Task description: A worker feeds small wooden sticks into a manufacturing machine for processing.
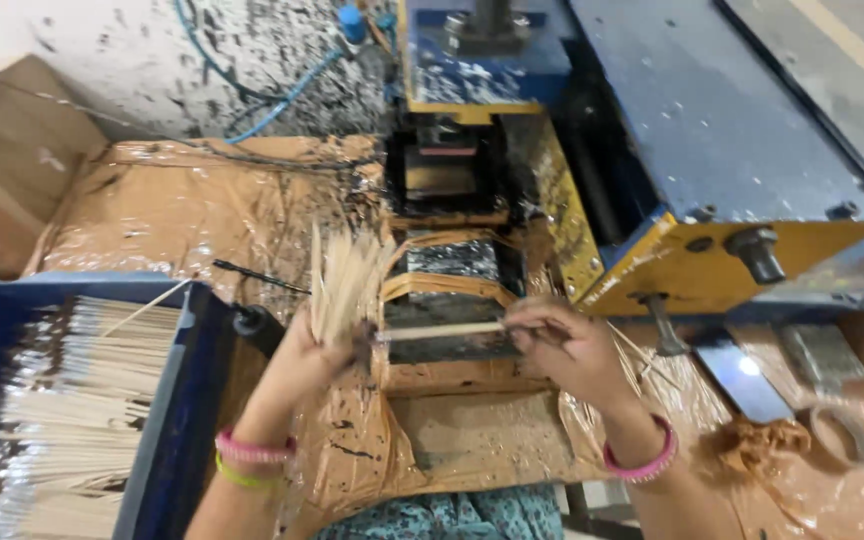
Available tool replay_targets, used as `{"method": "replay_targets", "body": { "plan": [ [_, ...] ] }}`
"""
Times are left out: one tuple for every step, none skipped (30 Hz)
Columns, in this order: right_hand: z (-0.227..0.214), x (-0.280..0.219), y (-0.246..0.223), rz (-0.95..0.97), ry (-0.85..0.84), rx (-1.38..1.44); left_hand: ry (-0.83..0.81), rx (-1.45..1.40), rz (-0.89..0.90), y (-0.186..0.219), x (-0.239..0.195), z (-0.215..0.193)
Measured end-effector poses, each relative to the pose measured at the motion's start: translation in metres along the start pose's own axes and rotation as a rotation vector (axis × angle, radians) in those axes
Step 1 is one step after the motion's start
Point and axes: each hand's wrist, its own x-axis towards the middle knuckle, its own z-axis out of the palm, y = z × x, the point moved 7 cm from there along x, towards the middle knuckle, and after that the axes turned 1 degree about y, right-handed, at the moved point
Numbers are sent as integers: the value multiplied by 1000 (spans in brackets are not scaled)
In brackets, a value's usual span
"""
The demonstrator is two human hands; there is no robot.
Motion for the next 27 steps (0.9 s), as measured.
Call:
{"method": "replay_targets", "body": {
  "plan": [
    [5,17,-7,-9,-35,-105,60,-11,33,4,11,-17],
    [10,32,-8,-14,-50,-102,76,-12,37,15,22,-18],
    [18,45,-20,-214,-81,-446,173,-35,-27,22,34,-25],
    [30,58,-29,-417,-106,-787,269,-58,-93,28,46,-33],
    [31,63,-28,-425,-117,-780,283,-58,-92,15,58,-37],
    [34,67,-23,-407,-115,-974,288,-188,-110,0,69,-40],
    [37,71,-17,-387,-112,-1168,291,-318,-127,-16,80,-43],
    [31,67,-9,-390,-114,-1163,297,-315,-127,-13,83,-36],
    [22,64,-1,-390,-86,-1124,236,-338,-198,-15,88,-23],
    [13,58,7,-384,-59,-1088,172,-361,-272,-18,91,-8],
    [15,53,6,-382,-60,-1085,174,-361,-275,-25,94,-7],
    [12,47,2,-383,-10,-1042,146,-428,-257,-31,97,-3],
    [9,40,-3,-384,40,-999,118,-496,-239,-37,100,3],
    [10,37,-8,-385,47,-1002,112,-493,-237,-37,101,2],
    [-2,39,13,59,8,-1052,103,-500,-248,-37,101,2],
    [-12,27,33,508,-33,-1065,91,-506,-260,-38,101,2],
    [-19,26,47,509,-23,-1064,83,-502,-259,-31,100,4],
    [-12,29,48,217,-122,-1250,96,-511,-284,-26,95,6],
    [-3,25,51,-87,-224,-1417,110,-520,-310,-23,90,8],
    [-5,33,57,-77,-218,-1415,103,-515,-317,-19,85,11],
    [-16,42,64,23,-86,-1113,124,-521,-276,-13,81,13],
    [-28,44,74,126,42,-810,142,-530,-243,-11,74,17],
    [-18,37,40,143,50,-809,132,-528,-259,-32,55,16],
    [-5,33,-9,-84,67,-937,269,-145,-50,-37,40,0],
    [11,29,-56,-314,79,-1059,393,239,162,-38,22,-8],
    [3,7,-54,-298,86,-1066,377,236,155,-67,-7,-7],
    [-15,-14,-53,-230,226,-972,394,190,169,-95,-36,-9]
  ]
}}
